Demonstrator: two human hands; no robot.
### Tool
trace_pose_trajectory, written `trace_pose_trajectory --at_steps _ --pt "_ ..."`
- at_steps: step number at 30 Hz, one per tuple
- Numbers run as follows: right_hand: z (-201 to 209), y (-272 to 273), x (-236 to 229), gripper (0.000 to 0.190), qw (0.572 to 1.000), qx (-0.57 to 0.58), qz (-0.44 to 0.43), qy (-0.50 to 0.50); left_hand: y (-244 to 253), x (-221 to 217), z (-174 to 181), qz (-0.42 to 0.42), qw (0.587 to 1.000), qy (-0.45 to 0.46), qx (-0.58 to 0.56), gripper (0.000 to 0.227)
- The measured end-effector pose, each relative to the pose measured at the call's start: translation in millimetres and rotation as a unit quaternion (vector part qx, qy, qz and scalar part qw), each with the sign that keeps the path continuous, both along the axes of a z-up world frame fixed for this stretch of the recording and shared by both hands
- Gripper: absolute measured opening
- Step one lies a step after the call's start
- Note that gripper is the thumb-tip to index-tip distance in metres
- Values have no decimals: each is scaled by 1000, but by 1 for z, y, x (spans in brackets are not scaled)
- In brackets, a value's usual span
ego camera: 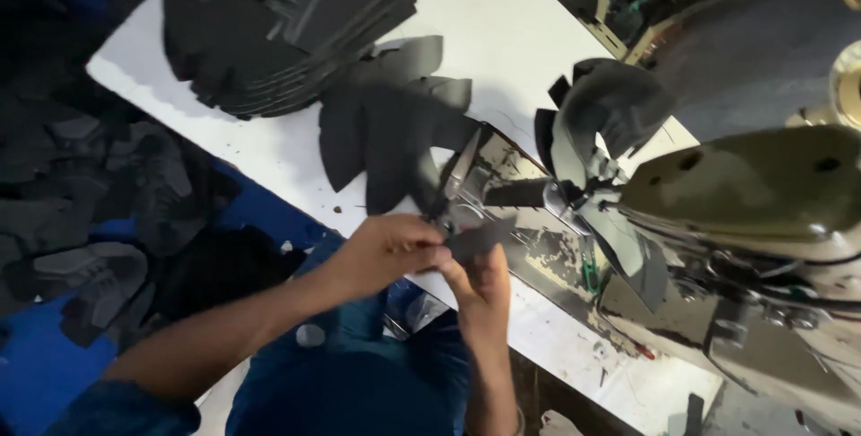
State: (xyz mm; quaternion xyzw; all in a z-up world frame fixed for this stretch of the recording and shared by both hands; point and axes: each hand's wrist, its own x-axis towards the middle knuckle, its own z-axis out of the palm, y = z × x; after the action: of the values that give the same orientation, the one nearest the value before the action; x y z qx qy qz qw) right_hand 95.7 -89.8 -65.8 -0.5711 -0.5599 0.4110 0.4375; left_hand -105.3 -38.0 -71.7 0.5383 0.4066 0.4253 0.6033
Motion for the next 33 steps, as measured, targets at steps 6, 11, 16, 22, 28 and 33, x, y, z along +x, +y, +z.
trace_pose_trajectory --at_steps 6,11,16,22,28,33 --pt "-13 -28 20 31 986 -105 -30 127 92 -103 -43 234 920 212 230 24" --pt "-22 -48 30 31 971 -165 -106 135 187 -225 -70 412 753 511 55 102" --pt "-37 -64 26 32 958 -209 -111 164 197 -224 -82 375 735 562 50 92" --pt "-45 -74 26 30 964 -207 -68 154 216 -218 -105 394 631 645 177 75" --pt "-22 -83 21 32 965 -200 -15 171 248 -231 -136 413 558 704 151 94" --pt "-18 -89 22 32 963 -207 -2 172 228 -220 -98 426 573 695 87 93"
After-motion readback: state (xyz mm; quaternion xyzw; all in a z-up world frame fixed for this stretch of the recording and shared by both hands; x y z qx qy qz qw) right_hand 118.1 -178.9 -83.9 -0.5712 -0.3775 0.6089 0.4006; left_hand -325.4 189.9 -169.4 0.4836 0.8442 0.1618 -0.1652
